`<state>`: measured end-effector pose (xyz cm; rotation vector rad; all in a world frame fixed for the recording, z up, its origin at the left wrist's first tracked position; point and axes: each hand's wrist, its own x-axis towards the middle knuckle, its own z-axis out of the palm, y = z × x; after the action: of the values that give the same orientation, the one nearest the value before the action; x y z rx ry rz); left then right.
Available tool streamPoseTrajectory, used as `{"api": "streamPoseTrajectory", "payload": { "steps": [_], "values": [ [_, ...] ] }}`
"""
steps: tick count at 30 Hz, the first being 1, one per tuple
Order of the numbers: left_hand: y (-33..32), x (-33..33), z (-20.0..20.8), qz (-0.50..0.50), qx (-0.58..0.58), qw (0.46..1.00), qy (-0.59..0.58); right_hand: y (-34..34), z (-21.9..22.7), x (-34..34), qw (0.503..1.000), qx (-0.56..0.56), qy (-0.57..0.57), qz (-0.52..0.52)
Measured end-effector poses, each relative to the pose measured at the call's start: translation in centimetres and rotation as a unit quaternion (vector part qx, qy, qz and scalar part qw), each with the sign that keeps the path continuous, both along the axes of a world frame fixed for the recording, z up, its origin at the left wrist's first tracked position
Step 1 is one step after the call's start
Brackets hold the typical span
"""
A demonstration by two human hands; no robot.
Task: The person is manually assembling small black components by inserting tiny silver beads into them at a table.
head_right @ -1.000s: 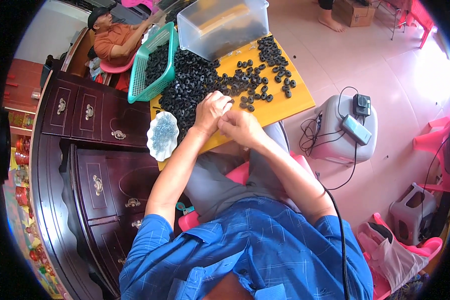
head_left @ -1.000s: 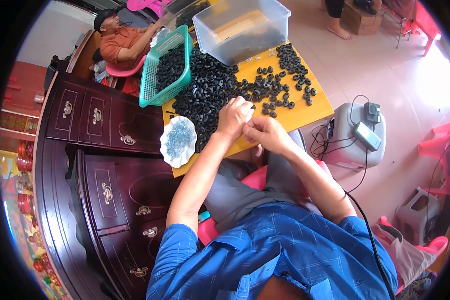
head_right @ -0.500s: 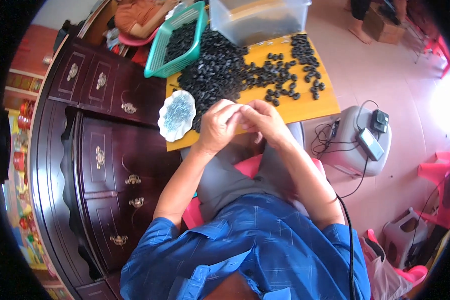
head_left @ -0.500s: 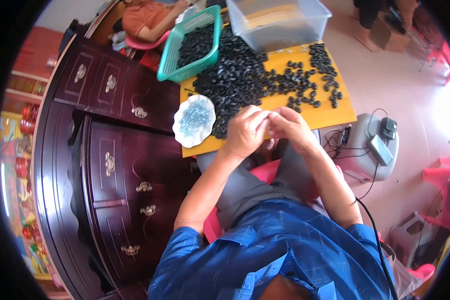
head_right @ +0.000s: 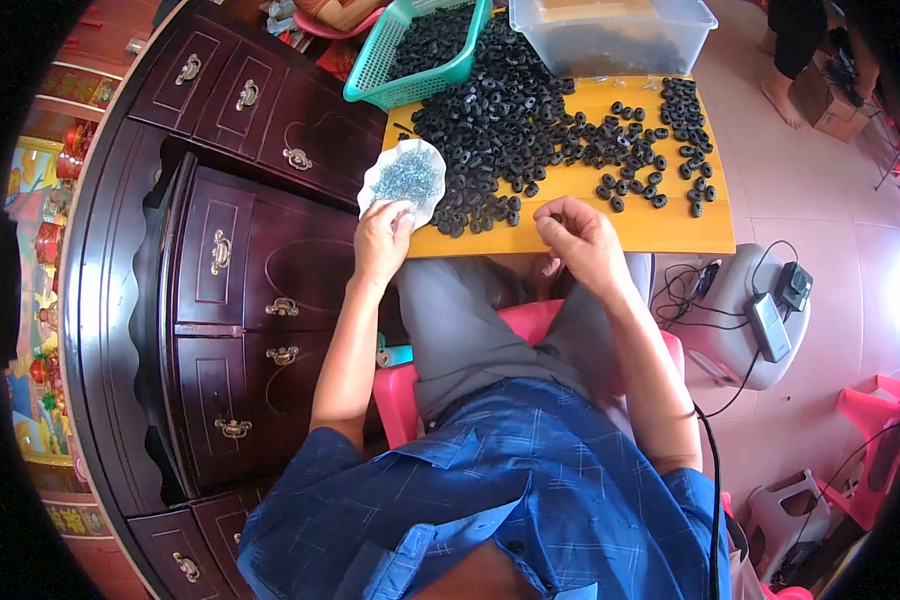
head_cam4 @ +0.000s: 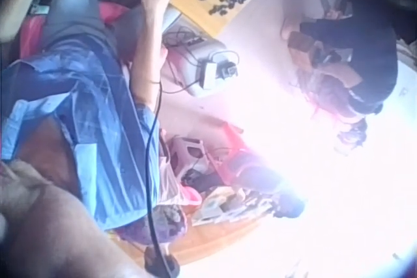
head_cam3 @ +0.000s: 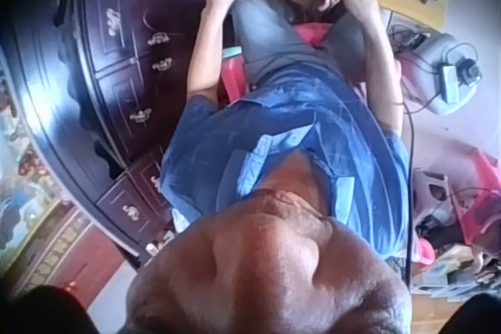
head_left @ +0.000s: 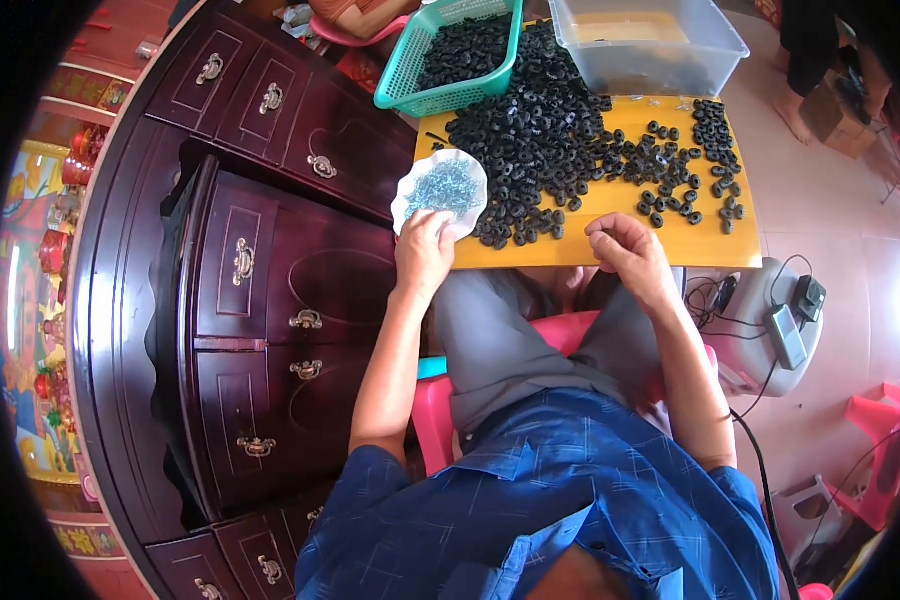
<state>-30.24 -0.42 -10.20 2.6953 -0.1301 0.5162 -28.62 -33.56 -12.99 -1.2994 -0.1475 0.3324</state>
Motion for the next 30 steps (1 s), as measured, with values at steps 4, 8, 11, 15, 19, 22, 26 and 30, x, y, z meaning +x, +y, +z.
{"api": "streamPoseTrajectory", "payload": {
  "steps": [4, 8, 11, 15, 19, 22, 26, 30],
  "values": [
    [0.8, 0.8, -1.2, -0.006, 0.056, 0.998, -0.003, 0.2, 0.6, -0.5, 0.981, -0.171, -0.090, -0.007],
    [0.3, 1.2, -1.9, 0.012, 0.091, 0.996, -0.006, 0.3, 1.5, -0.8, 0.975, -0.194, -0.109, -0.011],
    [0.2, 1.2, -1.9, 0.009, 0.084, 0.996, -0.006, 0.2, 1.5, -0.8, 0.984, -0.160, -0.076, -0.001],
    [0.5, 1.0, -1.5, -0.003, 0.072, 0.997, -0.005, 0.3, 1.0, -0.8, 0.978, -0.173, -0.118, 0.000],
    [0.1, 0.7, -1.3, -0.001, 0.058, 0.998, 0.002, 0.2, 1.3, -0.8, 0.972, -0.195, -0.129, 0.010],
    [-0.6, 0.4, -0.8, -0.009, 0.060, 0.998, 0.003, 0.1, 1.2, -0.7, 0.971, -0.202, -0.131, 0.006],
    [-1.3, -0.2, -0.5, -0.035, 0.074, 0.996, -0.028, 0.1, 1.1, -0.8, 0.971, -0.198, -0.136, 0.001],
    [-1.4, -0.6, -0.9, -0.055, 0.078, 0.992, -0.077, 0.4, 0.9, -0.9, 0.975, -0.169, -0.144, -0.018]
  ]
}}
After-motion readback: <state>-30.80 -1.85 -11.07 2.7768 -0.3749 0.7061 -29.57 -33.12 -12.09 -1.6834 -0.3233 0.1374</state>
